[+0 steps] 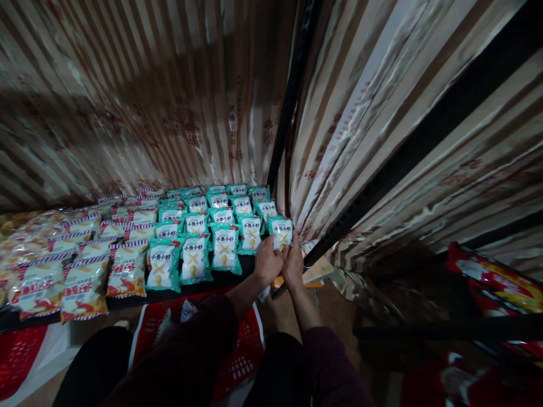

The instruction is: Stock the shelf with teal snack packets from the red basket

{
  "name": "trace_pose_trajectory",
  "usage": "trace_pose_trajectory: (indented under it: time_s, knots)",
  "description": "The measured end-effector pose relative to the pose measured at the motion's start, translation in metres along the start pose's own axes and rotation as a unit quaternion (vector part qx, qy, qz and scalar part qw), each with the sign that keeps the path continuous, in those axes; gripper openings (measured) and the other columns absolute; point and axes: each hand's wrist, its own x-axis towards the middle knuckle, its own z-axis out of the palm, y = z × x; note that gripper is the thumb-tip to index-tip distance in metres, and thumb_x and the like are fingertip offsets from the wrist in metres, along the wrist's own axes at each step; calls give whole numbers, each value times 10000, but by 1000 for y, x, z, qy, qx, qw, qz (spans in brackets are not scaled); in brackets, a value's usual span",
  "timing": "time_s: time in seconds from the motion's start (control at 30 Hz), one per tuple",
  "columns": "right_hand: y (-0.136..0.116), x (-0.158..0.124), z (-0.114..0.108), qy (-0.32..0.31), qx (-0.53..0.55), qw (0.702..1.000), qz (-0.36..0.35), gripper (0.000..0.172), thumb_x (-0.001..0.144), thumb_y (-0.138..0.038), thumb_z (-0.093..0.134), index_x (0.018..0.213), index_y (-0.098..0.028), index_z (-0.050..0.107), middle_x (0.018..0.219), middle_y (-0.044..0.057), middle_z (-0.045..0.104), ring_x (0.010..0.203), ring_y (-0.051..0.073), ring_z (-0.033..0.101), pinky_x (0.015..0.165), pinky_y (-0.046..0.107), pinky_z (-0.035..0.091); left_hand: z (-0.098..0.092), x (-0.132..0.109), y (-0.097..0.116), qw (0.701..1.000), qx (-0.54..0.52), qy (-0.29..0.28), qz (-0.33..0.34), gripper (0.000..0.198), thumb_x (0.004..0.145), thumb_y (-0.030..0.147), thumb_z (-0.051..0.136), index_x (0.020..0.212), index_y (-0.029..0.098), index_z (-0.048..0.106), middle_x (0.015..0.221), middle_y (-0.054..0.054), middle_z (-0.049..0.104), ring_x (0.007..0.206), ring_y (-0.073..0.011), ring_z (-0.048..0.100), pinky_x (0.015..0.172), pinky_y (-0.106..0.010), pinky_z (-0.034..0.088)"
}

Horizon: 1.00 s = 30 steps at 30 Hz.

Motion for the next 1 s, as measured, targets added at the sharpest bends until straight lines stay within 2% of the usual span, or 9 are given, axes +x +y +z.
trace_pose_trajectory:
  time_s: [0.2,0.37,0.5,0.63,0.8,1.0]
  knots:
    - [11,2,3,-8,-1,999,-50,646,811,-292,392,1442,-165,339,1413,126,471,1259,282,464,1038,475,384,1,1,0,998,58,-7,13,510,760,85,510,1267,117,544,1307,-155,575,1249,-265,504,1104,-391,347]
    - [16,9,6,-15,-8,996,-82,591,839,-277,373,1419,-163,380,1372,134,509,1237,269,491,1029,461,403,0,0,2,988,153,-30,22,524,794,98,477,1316,60,487,1380,-176,506,1300,-235,461,1126,-336,330]
    - [19,14,9,-6,-15,996,-92,559,869,-266,328,1412,-150,388,1347,148,525,1242,264,486,1041,470,394,2,1,0,981,191,-37,12,536,796,85,464,1327,16,473,1409,-201,465,1329,-241,428,1143,-321,308]
    - [24,12,11,-19,-37,994,-105,542,901,-289,290,1418,-146,374,1382,146,494,1279,254,457,1059,467,382,3,-1,-1,979,200,-33,13,531,803,99,460,1327,12,471,1406,-210,463,1326,-251,431,1145,-334,313]
    - [28,8,14,-11,-58,992,-116,539,936,-336,237,1430,-150,348,1415,145,462,1313,248,421,1080,475,359,3,-4,-1,981,192,-5,23,483,854,205,459,1313,55,485,1408,-197,464,1324,-257,434,1134,-362,340]
    - [32,8,18,-14,-86,989,-119,557,943,-374,214,1410,-115,371,1426,171,440,1344,254,377,1084,477,351,1,-11,-2,977,207,-7,41,488,873,206,427,1319,13,463,1429,-229,417,1343,-263,408,1136,-347,340]
